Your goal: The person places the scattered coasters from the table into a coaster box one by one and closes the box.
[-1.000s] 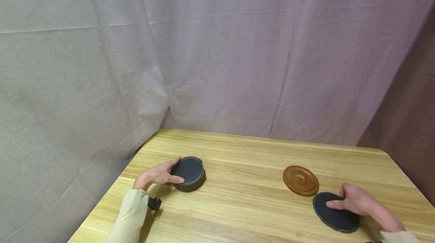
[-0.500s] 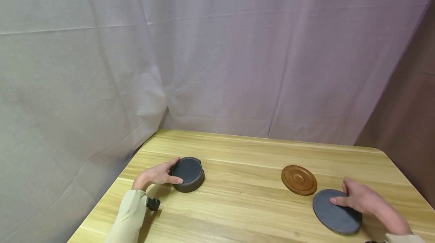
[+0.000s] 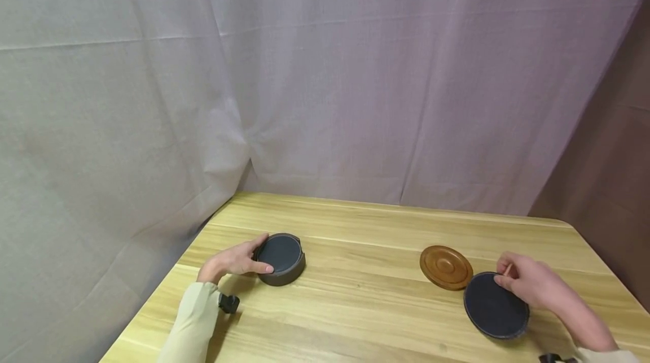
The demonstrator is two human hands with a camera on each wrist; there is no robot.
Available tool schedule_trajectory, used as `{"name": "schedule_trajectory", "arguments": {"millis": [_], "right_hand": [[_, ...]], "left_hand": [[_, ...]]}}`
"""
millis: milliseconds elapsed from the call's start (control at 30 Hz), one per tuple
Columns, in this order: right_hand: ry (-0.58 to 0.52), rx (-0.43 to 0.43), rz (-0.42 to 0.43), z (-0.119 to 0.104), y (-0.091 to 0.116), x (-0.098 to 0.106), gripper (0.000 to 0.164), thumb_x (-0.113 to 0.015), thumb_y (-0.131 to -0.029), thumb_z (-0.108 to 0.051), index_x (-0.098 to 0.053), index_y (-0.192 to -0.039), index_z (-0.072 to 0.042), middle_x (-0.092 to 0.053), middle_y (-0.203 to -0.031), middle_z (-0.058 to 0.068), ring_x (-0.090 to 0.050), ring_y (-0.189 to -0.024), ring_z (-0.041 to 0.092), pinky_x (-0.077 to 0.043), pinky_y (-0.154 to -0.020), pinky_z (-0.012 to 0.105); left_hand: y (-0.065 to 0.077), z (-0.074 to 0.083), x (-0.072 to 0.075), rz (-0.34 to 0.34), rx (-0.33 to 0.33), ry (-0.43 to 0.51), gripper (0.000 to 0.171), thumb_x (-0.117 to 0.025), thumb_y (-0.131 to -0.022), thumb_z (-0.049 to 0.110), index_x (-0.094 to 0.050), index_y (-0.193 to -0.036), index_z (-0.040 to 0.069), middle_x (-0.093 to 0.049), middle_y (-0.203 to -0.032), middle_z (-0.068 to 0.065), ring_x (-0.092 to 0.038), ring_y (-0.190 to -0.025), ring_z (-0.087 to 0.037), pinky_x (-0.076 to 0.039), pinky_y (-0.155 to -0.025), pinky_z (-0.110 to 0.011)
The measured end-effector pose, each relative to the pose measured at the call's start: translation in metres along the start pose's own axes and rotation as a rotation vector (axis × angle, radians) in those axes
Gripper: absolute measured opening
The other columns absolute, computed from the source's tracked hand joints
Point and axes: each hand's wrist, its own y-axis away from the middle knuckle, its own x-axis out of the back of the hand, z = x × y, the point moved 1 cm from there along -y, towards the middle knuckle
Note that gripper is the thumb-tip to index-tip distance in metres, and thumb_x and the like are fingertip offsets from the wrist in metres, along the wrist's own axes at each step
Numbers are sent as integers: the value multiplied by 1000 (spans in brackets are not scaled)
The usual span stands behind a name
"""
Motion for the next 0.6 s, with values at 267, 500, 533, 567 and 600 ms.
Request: {"name": "schedule_trajectory", "arguments": {"millis": [267,500,533,567,600], "right_hand": [[-1,10,54,-27,-8,1,11,-66,-93,-16,-61,-99,-8,-58,-76,-2,-44,-53,3,-38,-47,25],[-154,51,10,-55,-16,-2,27,-61,-97,-16,-60,-121,-4,-60,-79,0,-45,-40,10,-41,-34,27],[-166,55,10,-59,-18,-2,28,-61,-97,-16,-59,-122,-4,-60,-79,0,-45,-39,10,-42,-34,28],[-176,58,11,-64,-20,-3,29,-61,-97,-15,-59,-124,-5,-59,-78,0,-45,-39,10,-42,-34,28],[-185,68,15,-68,-23,-3,30,-60,-97,-14,-59,-125,-5,-60,-79,0,-46,-40,10,-43,-35,29]], "left_hand": [[0,0,2,-5,-8,6,106,-80,-81,39,-16,-157,5,-23,-163,-16,-25,-149,-33,-25,-119,-51],[1,-1,1,-5,-3,6,106,-80,-80,40,-16,-158,6,-23,-162,-16,-25,-149,-32,-26,-119,-51],[2,-1,1,-4,-4,5,106,-80,-80,40,-16,-158,6,-23,-162,-16,-26,-149,-33,-26,-119,-50],[2,-1,1,-3,-3,7,106,-80,-80,40,-16,-158,6,-23,-162,-16,-26,-149,-33,-26,-119,-50],[2,-1,1,-3,-2,8,106,-80,-81,40,-16,-158,6,-24,-162,-16,-26,-149,-32,-26,-119,-50]]}}
